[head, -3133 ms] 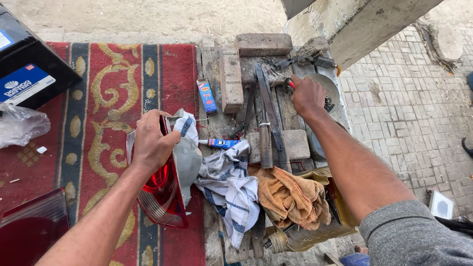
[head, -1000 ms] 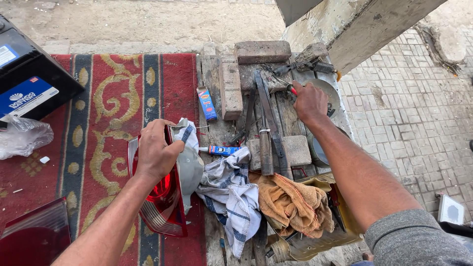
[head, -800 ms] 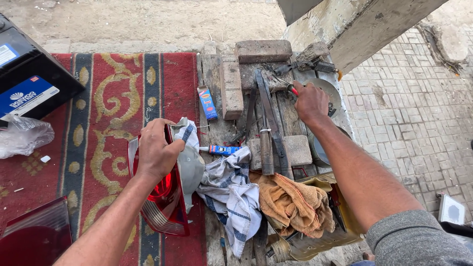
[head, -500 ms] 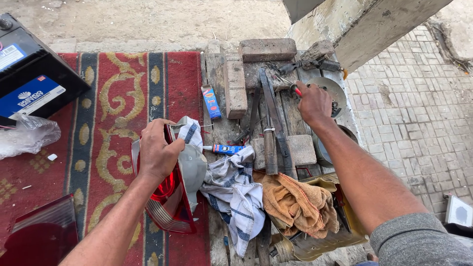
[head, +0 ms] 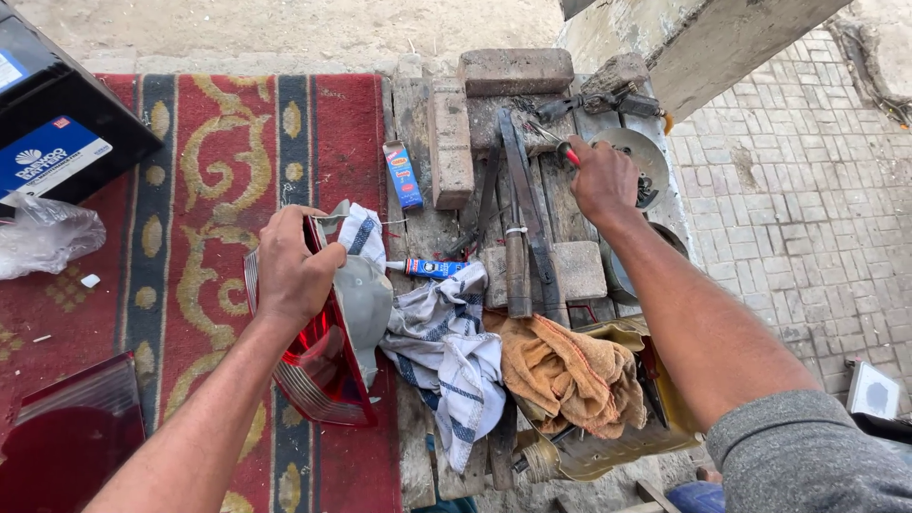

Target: Repairing a vehicle tail light assembly by adjusting internal components with pliers and fitting the red plastic lens.

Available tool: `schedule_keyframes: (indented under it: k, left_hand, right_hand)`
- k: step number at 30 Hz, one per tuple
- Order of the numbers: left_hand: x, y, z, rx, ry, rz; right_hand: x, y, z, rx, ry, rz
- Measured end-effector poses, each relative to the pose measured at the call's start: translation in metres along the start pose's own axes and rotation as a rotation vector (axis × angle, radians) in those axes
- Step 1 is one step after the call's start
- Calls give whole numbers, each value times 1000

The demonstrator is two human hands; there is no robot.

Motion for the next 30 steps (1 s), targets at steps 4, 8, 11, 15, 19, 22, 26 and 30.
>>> schedule_keyframes:
  k: [4,8,11,15,19,22,26,30]
  left_hand:
    - [-1,0,0,1,4,4]
    - [-1,-1,0,-2,-8,0]
    - [1,-1,-1,0,-1,-6]
    - [-2,0,0,5,15,0]
    - [1,-2,-1,13,11,7]
    - [1,-3,-1,8,9,1]
    - [4,-5,-3,13,6,-7]
    - [5,-6,-5,16,1,-4]
  right_hand:
    - [-8,-4,-11,-6,7,-5]
    - [-4,-3,-2,-19,-23,-1]
    - [-8,-7,-10,-17,-18,0]
    - [0,0,6,-1,-9,-4]
    - [1,-2,5,3,0,-5]
    - [3,0,11,-17,-5,0]
    - [7,3,17,-13,-12,-8]
    - [12,8,28,15,-1,-27]
Point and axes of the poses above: each hand's wrist, its own y-axis away from the middle knuckle, its own z-axis out of the back of the hand, x = y × z, the point moved 9 cm from there along -y, towards the middle knuckle, and after that the axes turned 1 degree about x, right-handed, at the moved point
